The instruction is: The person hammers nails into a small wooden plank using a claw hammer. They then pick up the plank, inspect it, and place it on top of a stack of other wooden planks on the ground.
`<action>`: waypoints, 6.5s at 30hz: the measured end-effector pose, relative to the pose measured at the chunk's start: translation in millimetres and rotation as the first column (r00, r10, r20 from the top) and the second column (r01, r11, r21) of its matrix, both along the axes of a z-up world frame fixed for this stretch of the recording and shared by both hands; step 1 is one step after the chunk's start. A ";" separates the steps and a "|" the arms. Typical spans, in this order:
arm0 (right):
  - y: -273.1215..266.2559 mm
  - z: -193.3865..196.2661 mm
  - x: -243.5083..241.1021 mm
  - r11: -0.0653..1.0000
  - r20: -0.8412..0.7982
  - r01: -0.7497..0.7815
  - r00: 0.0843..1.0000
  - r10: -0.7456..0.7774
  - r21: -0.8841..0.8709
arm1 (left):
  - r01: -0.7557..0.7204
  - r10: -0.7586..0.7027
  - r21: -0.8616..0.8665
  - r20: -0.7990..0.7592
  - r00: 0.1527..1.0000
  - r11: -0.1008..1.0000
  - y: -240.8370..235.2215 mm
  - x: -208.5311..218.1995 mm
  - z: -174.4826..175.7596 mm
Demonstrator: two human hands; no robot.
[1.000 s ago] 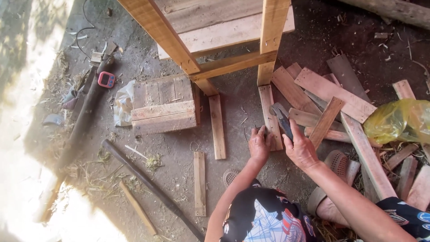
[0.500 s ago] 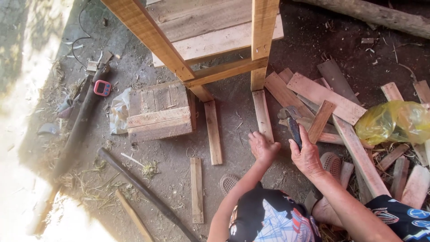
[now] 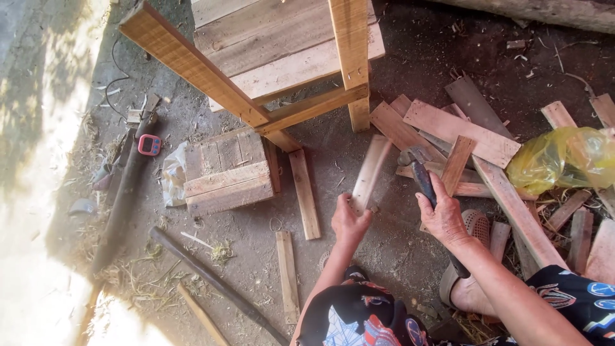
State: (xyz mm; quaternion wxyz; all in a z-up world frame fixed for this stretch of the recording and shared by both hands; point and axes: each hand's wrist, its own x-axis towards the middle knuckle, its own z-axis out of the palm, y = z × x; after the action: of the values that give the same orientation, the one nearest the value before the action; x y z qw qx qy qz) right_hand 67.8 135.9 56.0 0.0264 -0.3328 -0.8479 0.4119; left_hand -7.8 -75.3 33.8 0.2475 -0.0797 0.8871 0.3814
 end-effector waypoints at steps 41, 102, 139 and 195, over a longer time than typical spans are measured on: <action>40.4 101.0 -35.1 0.992 -0.248 -0.107 0.962 0.119 0.060 | 0.584 -0.605 -0.160 -0.210 0.768 0.796 77.1 -45.7 -36.6; 195.4 65.7 -126.6 0.990 -0.016 -0.085 0.996 0.083 -0.110 | 0.711 -0.684 -0.071 -0.355 0.637 0.699 222.7 -189.0 -76.6; 203.0 21.0 -112.4 0.965 -0.212 -0.192 0.950 0.229 0.179 | 0.697 -0.685 -0.048 -0.243 0.686 0.715 228.5 -199.3 -93.8; 203.1 -59.2 7.2 0.981 0.057 0.082 0.996 -0.073 -0.176 | -0.334 -0.325 0.707 0.623 0.712 0.624 188.5 -121.8 54.8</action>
State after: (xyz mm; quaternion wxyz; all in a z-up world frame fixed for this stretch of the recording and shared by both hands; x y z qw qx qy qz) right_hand 75.0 339.0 -3.2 -0.0088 -0.3768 -0.7944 0.4763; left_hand -129.7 113.2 88.5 0.5726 -0.1051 0.4651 0.6669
